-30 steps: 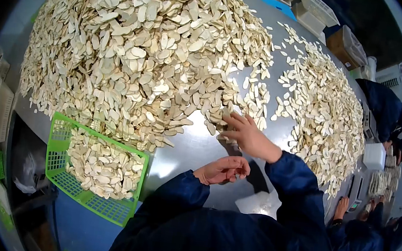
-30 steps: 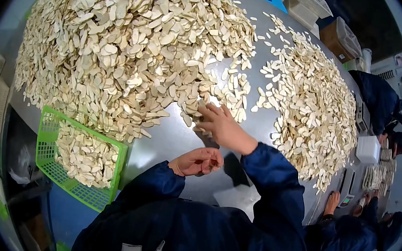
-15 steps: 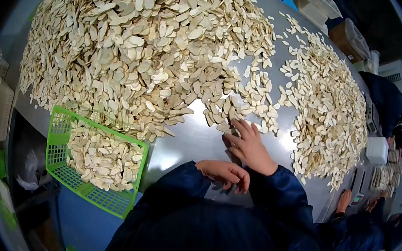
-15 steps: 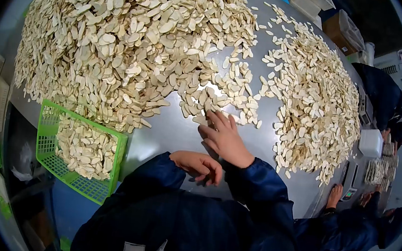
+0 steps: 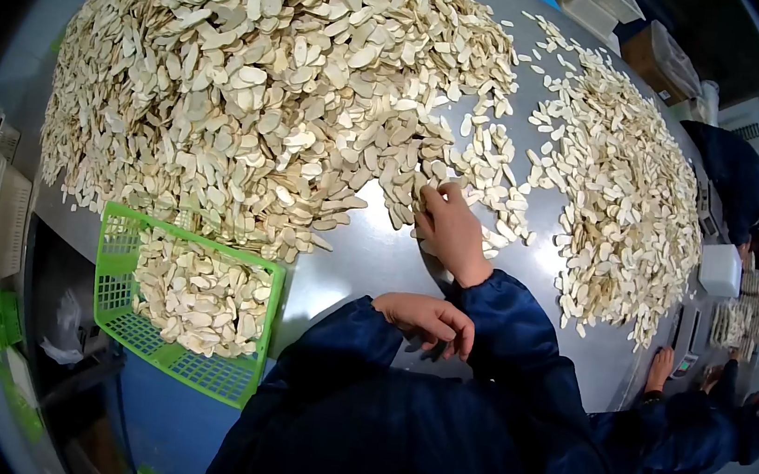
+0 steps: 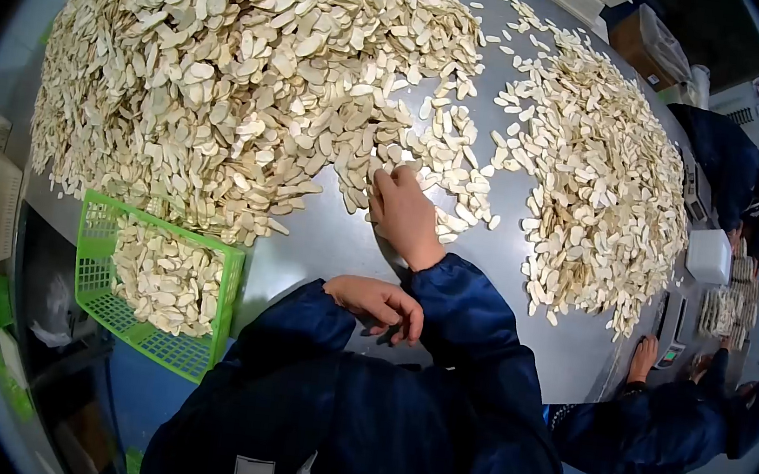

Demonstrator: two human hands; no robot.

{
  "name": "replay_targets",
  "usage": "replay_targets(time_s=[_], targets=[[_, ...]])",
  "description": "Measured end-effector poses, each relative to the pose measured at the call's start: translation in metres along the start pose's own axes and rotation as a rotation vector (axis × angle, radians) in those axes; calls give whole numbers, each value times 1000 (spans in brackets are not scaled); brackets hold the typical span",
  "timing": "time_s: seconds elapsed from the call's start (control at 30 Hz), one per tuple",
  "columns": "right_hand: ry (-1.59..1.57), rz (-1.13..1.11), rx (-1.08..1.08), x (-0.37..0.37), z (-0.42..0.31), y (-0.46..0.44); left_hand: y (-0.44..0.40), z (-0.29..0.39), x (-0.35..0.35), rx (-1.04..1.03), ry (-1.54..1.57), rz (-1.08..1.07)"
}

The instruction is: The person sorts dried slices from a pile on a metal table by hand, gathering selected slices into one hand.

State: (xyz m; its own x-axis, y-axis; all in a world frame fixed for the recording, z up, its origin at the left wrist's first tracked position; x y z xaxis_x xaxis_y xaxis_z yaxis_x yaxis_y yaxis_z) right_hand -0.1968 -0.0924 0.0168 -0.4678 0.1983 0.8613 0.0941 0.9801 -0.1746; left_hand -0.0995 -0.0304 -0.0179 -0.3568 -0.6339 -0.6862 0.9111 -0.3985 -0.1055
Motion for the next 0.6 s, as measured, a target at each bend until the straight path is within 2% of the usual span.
replay_targets(time_s=[0.13, 0.23, 0.33, 0.37, 0.47, 0.5, 0.6], targets=[[-203, -75, 125, 5, -4, 12, 1, 2, -1, -33, 14, -30], [-271, -148, -69, 28, 14, 19, -1, 1, -1, -23, -8, -31], [-80, -7, -66, 39, 35, 18, -5, -5, 3, -25, -25, -39], [-110, -2, -124, 40, 38, 16, -6, -7, 3, -32, -21, -46], [-172, -14, -51, 30, 21, 6, -4, -7, 1, -23, -10, -63], [-239, -99, -45, 22, 7, 0, -3, -5, 0, -12, -24, -80], [-192, -122, 140, -6, -26, -12, -2, -7, -3, 31, -24, -143]])
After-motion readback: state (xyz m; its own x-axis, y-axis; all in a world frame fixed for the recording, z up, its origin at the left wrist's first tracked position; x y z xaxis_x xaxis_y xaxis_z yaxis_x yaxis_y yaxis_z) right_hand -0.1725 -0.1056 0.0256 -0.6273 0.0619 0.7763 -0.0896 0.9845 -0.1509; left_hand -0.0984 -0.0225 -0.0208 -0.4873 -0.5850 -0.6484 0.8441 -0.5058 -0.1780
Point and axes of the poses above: each hand's wrist, its own y-axis away from the middle knuckle, its own x-axis out of the back of the hand, z = x × y, the point moved 3 cm from there along -y, towards the middle knuckle, and after that the axes turned 1 degree about -x, right-handed, at the moved point
